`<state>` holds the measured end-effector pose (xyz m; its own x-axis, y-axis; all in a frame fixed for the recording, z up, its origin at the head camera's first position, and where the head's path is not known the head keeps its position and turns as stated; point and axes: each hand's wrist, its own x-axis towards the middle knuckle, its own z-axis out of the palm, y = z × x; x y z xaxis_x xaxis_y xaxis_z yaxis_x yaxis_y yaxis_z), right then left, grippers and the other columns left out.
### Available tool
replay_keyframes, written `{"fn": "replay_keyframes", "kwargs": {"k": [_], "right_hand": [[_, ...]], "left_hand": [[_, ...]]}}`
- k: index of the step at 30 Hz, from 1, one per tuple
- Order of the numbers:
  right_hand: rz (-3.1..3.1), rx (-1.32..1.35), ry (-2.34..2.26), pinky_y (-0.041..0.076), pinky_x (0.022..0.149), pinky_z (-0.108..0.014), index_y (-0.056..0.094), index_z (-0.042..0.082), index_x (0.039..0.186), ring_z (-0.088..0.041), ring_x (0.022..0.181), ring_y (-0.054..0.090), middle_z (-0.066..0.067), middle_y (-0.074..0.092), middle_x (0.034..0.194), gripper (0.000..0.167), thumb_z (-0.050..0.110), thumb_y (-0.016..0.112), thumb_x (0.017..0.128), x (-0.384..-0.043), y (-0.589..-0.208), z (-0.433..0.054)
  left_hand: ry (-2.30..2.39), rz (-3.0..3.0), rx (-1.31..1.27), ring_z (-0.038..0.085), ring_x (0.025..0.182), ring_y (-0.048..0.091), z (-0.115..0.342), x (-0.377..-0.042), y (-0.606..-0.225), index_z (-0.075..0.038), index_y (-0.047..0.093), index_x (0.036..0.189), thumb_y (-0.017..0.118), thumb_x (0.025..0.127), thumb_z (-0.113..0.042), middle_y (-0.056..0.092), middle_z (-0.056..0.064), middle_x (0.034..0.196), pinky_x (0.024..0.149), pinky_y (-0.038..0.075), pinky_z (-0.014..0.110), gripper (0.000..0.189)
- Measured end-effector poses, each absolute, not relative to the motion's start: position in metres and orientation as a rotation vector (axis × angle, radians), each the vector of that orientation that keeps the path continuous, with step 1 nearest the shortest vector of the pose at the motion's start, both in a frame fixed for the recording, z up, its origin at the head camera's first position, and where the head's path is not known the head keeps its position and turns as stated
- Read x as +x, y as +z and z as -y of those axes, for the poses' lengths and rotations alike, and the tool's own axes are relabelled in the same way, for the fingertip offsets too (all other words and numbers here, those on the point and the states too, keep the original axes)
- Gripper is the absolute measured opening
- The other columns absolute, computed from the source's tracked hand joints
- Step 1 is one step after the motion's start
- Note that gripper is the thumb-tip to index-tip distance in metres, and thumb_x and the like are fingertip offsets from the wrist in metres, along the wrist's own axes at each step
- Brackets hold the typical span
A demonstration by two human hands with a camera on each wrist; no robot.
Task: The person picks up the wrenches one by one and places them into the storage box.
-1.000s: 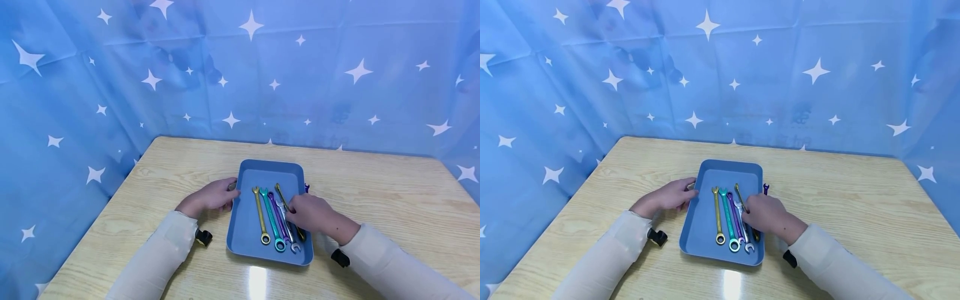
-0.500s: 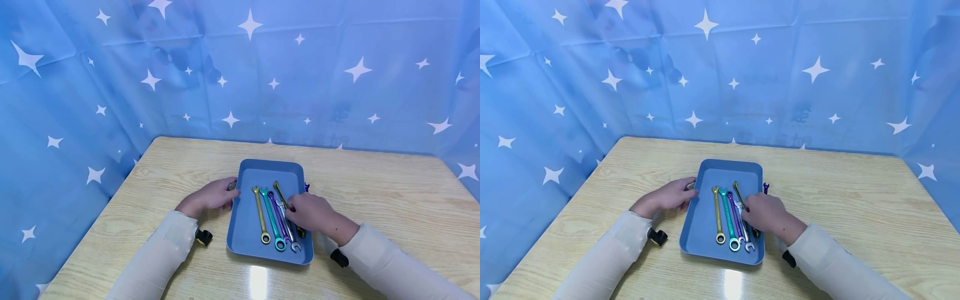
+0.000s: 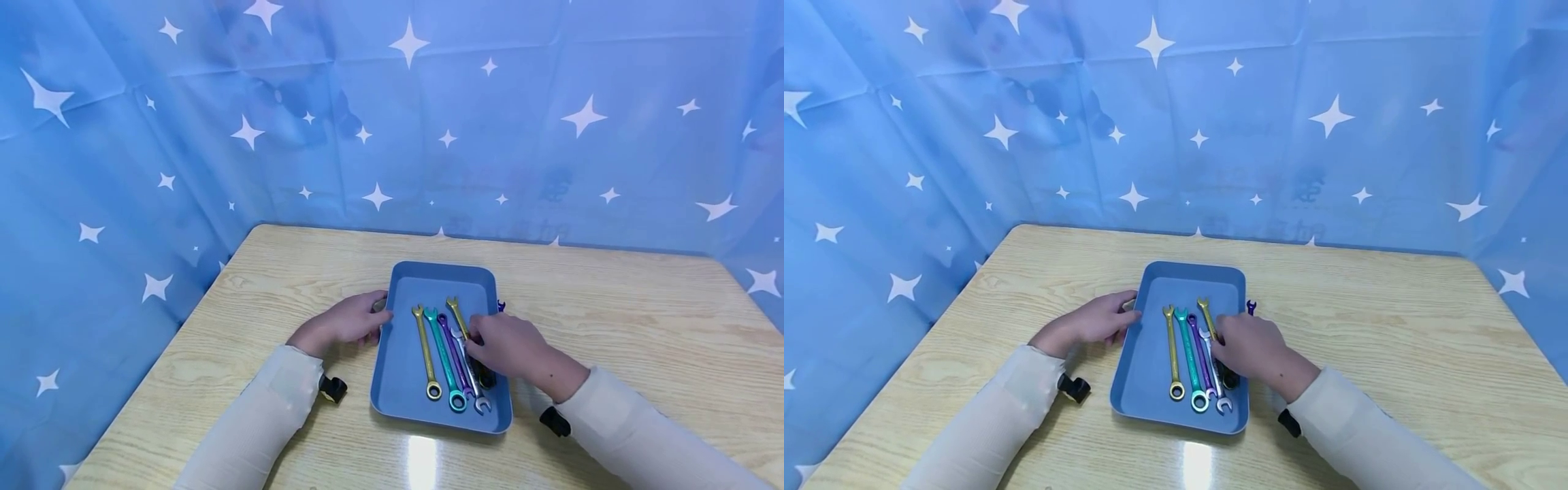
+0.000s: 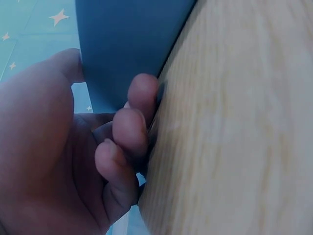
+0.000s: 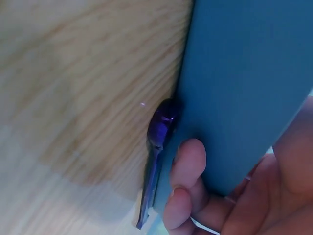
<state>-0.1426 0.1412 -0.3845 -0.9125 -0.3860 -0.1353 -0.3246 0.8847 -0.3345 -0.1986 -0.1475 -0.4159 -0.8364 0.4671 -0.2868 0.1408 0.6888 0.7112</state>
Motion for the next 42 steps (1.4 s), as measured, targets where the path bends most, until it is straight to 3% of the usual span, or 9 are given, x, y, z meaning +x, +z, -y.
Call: {"fn": "replay_keyframes", "kwargs": {"k": [9, 21, 42], "right_hand": [[-2.919, -0.574, -0.487, 0.028, 0.045, -0.025, 0.048, 0.016, 0.068, -0.011, 0.047, 0.041, 0.005, 0.039, 0.056, 0.031, 0.021, 0.061, 0.095, -0.139, -0.380, -0.146], [-2.922, -0.508, -0.632, 0.035, 0.048, -0.026, 0.060, 0.017, 0.074, -0.012, 0.051, 0.045, 0.004, 0.046, 0.057, 0.022, 0.021, 0.061, 0.096, -0.134, -0.370, -0.155], [-2.946, -0.443, -0.813, 0.035, 0.049, -0.026, 0.057, 0.015, 0.070, -0.013, 0.053, 0.044, 0.002, 0.045, 0.058, 0.028, 0.021, 0.060, 0.098, -0.130, -0.367, -0.173]], "left_hand": [[0.980, -2.450, 0.456, 0.021, 0.053, 0.062, 0.147, -0.198, -0.416, -0.018, 0.029, 0.158, 0.045, 0.103, -0.037, 0.069, 0.004, 0.069, 0.060, 0.054, 0.035, 0.061], [0.970, -2.457, 0.457, 0.020, 0.053, 0.062, 0.148, -0.198, -0.417, -0.015, 0.027, 0.159, 0.045, 0.103, -0.038, 0.069, 0.004, 0.069, 0.060, 0.054, 0.034, 0.064], [0.982, -2.451, 0.471, 0.020, 0.053, 0.062, 0.146, -0.199, -0.418, -0.015, 0.029, 0.158, 0.045, 0.102, -0.037, 0.069, 0.004, 0.069, 0.059, 0.054, 0.035, 0.062]]}}
